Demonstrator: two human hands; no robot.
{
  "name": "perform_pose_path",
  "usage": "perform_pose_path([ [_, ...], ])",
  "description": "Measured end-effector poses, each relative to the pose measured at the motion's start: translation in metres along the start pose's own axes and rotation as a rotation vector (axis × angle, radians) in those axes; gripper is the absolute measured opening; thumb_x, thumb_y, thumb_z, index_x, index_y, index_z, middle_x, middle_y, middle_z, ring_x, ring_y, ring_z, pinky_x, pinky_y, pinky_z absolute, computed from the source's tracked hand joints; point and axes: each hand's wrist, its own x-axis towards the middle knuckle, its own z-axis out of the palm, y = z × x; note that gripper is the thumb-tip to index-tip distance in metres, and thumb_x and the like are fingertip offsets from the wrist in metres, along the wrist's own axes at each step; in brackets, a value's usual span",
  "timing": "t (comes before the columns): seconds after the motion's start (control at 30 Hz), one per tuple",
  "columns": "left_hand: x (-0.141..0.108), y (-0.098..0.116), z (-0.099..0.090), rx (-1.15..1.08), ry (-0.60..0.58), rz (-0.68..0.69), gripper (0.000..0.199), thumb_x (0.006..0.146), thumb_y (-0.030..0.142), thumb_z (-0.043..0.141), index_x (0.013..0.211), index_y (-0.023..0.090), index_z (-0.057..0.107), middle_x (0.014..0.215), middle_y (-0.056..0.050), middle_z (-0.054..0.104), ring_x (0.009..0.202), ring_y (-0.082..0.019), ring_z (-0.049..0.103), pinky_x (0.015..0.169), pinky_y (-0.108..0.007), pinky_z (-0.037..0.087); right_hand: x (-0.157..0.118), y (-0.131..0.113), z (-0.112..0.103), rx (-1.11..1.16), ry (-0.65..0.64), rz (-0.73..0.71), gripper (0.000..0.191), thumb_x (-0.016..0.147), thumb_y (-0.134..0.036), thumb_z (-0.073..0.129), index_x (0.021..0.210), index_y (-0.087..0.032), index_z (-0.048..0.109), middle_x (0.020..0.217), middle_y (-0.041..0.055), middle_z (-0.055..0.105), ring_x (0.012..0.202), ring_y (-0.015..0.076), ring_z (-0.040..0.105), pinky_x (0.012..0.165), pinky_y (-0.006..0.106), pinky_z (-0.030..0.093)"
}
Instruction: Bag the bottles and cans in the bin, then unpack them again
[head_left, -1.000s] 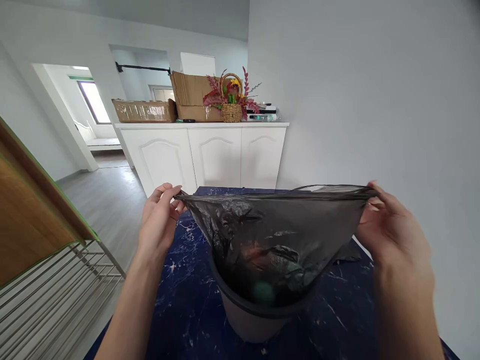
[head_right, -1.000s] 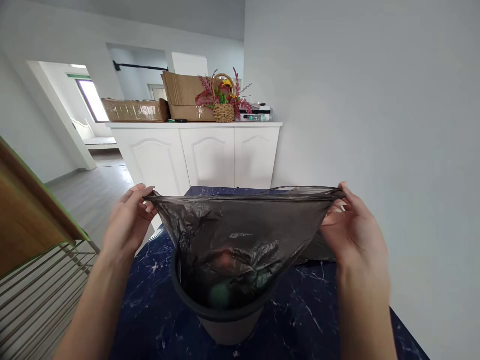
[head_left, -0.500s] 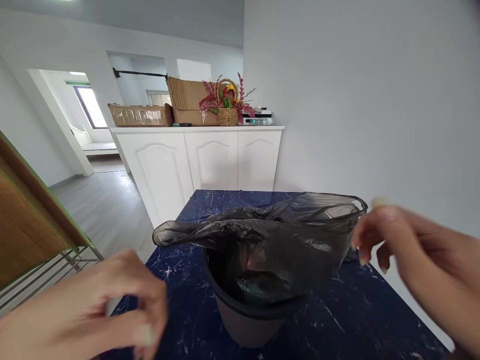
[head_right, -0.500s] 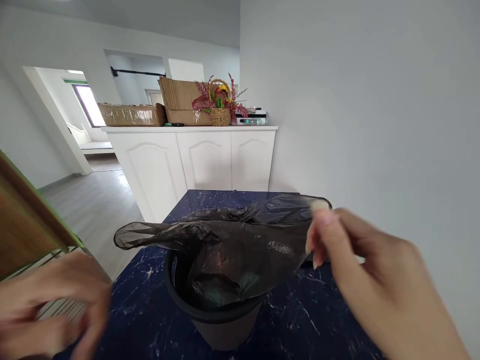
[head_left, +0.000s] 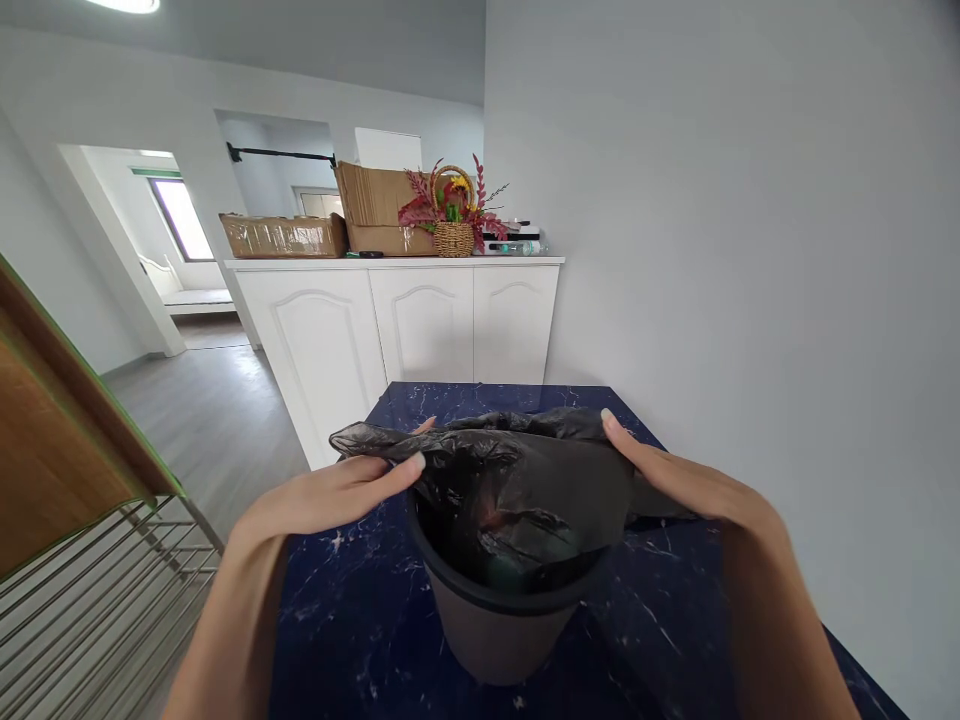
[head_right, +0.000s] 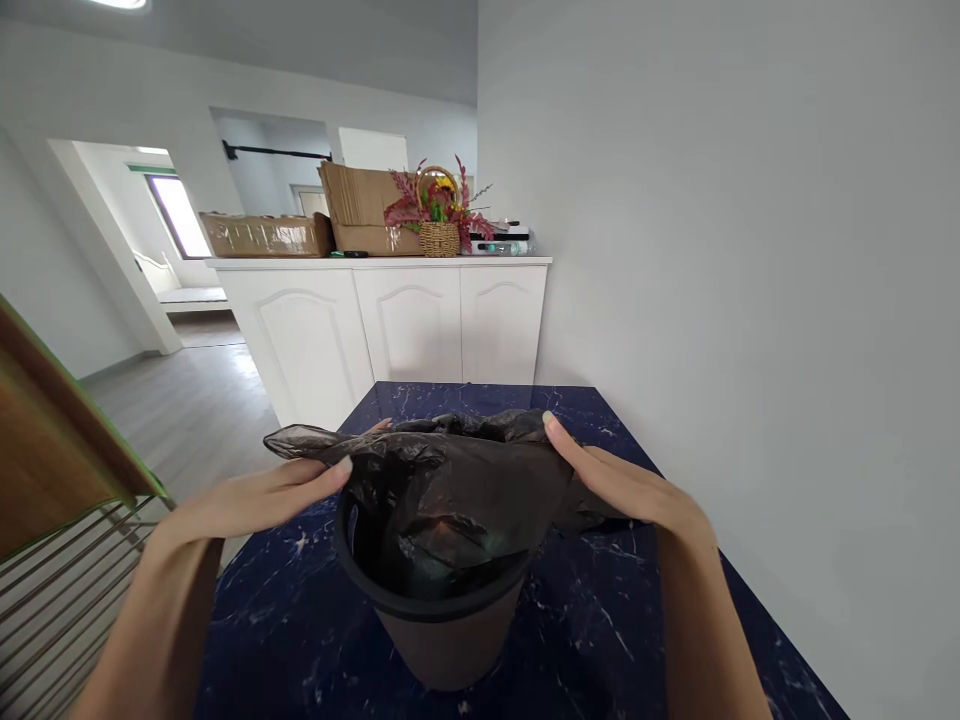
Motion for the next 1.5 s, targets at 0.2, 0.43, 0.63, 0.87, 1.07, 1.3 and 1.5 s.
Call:
perform_pose_path([
  [0.2,0.012,-0.003,0.018,0.067,-0.01,0.111,0.03,0.083,0.028,0.087,0.112,0.031,0.084,0.141,-0.001,0.075,0.163,-0.031,0.034,0.131,-0.041,0.031,0.011,-0.008,0.03,-0.058,-0.194,0.031,0.045,0.091,-0.067,0.077,0.123,-0.036,0.081,0.128,-0.0002,0.08,0.128,0.0281,0.071,0.11,0.038,0.058],
  [0.43,0.021,-0.007,0.023,-0.13,0.254,0.274,0.021,0.083,0.036,0.089,0.102,0.027,0.087,0.118,-0.006,0.084,0.149,-0.038,0.054,0.124,-0.047,0.045,0.005,-0.022,0.053,0.389,-0.147,-0.142,0.054,0.095,-0.067,0.072,0.131,-0.027,0.075,0.14,0.0066,0.075,0.141,0.028,0.063,0.116,0.042,0.053],
  [0.63,0.02,-0.005,0.032,-0.212,0.249,0.343,0.047,0.091,0.056,0.079,0.125,0.024,0.082,0.134,-0.01,0.078,0.15,-0.039,0.053,0.126,-0.052,0.043,-0.003,-0.035,0.06,0.614,-0.116,-0.222,0.024,0.09,-0.051,0.081,0.1,-0.032,0.072,0.082,-0.0049,0.074,0.111,0.0235,0.076,0.107,0.044,0.057],
  [0.87,0.009,-0.011,-0.008,0.029,-0.239,0.368,0.052,0.098,0.051,0.072,0.143,0.025,0.073,0.145,-0.008,0.072,0.145,-0.039,0.058,0.125,-0.047,0.043,-0.01,-0.041,0.06,0.861,-0.206,-0.229,0.021,0.091,-0.02,0.081,0.092,-0.029,0.062,0.055,-0.0143,0.024,0.044,0.0063,0.032,0.086,0.021,0.06],
  [1.07,0.014,-0.019,-0.016,0.097,-0.121,0.426,0.04,0.099,0.039,0.068,0.13,0.017,0.08,0.126,-0.009,0.081,0.122,-0.028,0.076,0.099,-0.03,0.061,-0.012,-0.04,0.061,0.872,-0.181,-0.254,0.015,0.1,-0.015,0.068,0.092,-0.027,0.061,0.063,-0.0096,0.02,0.048,0.0096,0.018,0.051,0.011,0.044],
  [1.3,0.019,-0.002,0.032,-0.354,-0.045,0.63,0.035,0.105,0.051,0.062,0.122,0.025,0.077,0.131,-0.012,0.078,0.131,-0.031,0.07,0.115,-0.05,0.054,-0.019,-0.044,0.078,0.637,-0.188,-0.231,0.028,0.104,-0.048,0.066,0.089,-0.025,0.062,0.069,-0.0074,0.021,0.053,0.0101,0.017,0.044,0.018,0.03],
  [1.5,0.006,0.02,0.064,-0.722,0.041,0.547,0.03,0.105,0.033,0.067,0.08,0.018,0.059,0.065,0.008,0.036,0.053,-0.007,0.041,0.08,-0.027,0.061,-0.035,-0.051,0.092,0.408,-0.196,-0.264,0.039,0.102,-0.052,0.047,0.097,-0.022,0.071,0.08,0.0009,0.037,0.067,0.0164,0.037,0.055,0.028,0.042],
])
